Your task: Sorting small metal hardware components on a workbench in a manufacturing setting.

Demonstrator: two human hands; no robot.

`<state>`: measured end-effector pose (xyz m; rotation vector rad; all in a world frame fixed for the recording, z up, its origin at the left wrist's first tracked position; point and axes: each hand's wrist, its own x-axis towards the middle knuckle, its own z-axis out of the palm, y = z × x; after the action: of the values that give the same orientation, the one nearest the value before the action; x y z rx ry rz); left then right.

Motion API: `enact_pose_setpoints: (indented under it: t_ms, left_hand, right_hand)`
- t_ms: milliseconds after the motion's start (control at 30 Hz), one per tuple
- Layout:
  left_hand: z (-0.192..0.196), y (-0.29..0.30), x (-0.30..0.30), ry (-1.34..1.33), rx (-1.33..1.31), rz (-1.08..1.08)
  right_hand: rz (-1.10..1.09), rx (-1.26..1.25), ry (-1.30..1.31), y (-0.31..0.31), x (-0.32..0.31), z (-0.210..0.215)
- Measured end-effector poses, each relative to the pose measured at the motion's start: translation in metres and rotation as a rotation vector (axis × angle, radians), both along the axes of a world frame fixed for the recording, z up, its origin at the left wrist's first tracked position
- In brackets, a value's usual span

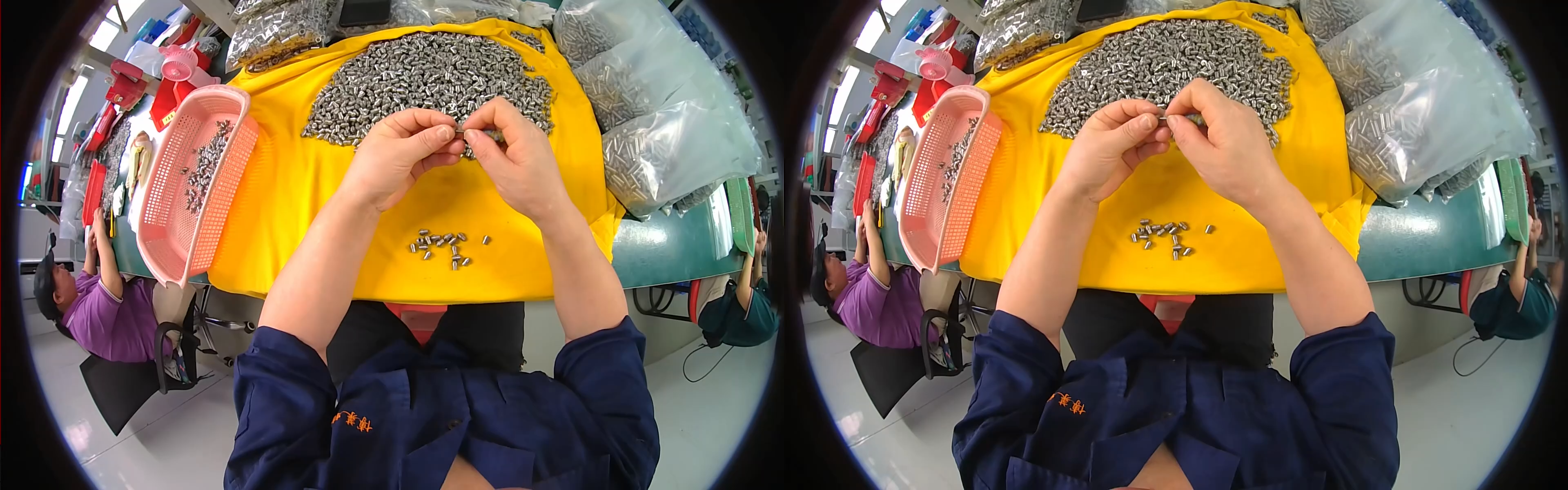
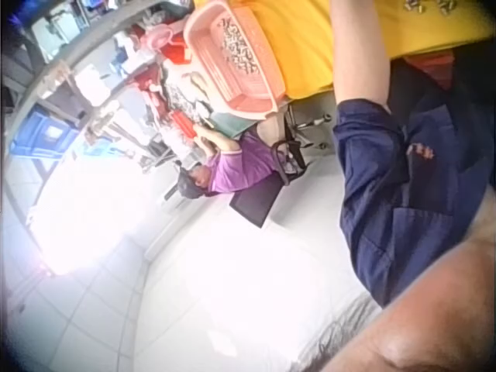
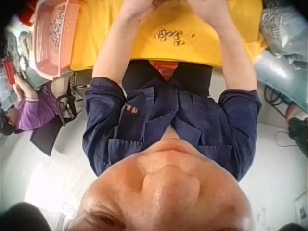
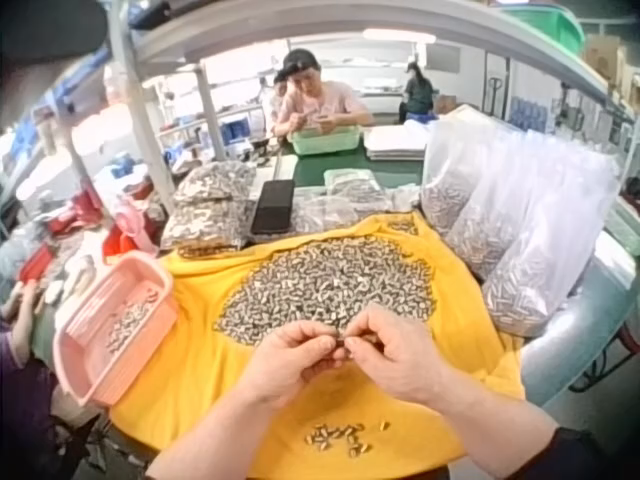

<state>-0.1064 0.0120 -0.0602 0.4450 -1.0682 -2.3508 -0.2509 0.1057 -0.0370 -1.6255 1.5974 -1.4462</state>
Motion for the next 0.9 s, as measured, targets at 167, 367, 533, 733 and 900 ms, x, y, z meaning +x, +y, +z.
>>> enact_pose_setpoints:
  t_ms: [167, 367, 533, 733, 900]
  left_hand:
    - [0.002, 0.003, -0.002, -0.102, -0.153, 0.086]
    - [0.002, 0.005, -0.004, -0.308, -0.462, 0.171]
    - [0.008, 0.028, 0.006, -0.588, -0.969, -0.166]
    - [0.010, 0.026, 0.000, -0.812, -1.245, 0.013]
    - [0.002, 0.016, -0.016, -0.854, -1.594, 0.168]
  right_hand:
    - [-0.035, -0.024, 0.210, 0.003, 0.003, 0.004]
    - [-0.051, -0.049, 0.205, 0.000, -0.002, 0.001]
    - [-0.213, -0.038, 0.020, 0.000, -0.021, 0.008]
    - [-0.149, 0.009, -0.082, -0.001, -0.017, 0.008]
    - [-0.157, -0.049, -0.029, -0.001, -0.016, 0.006]
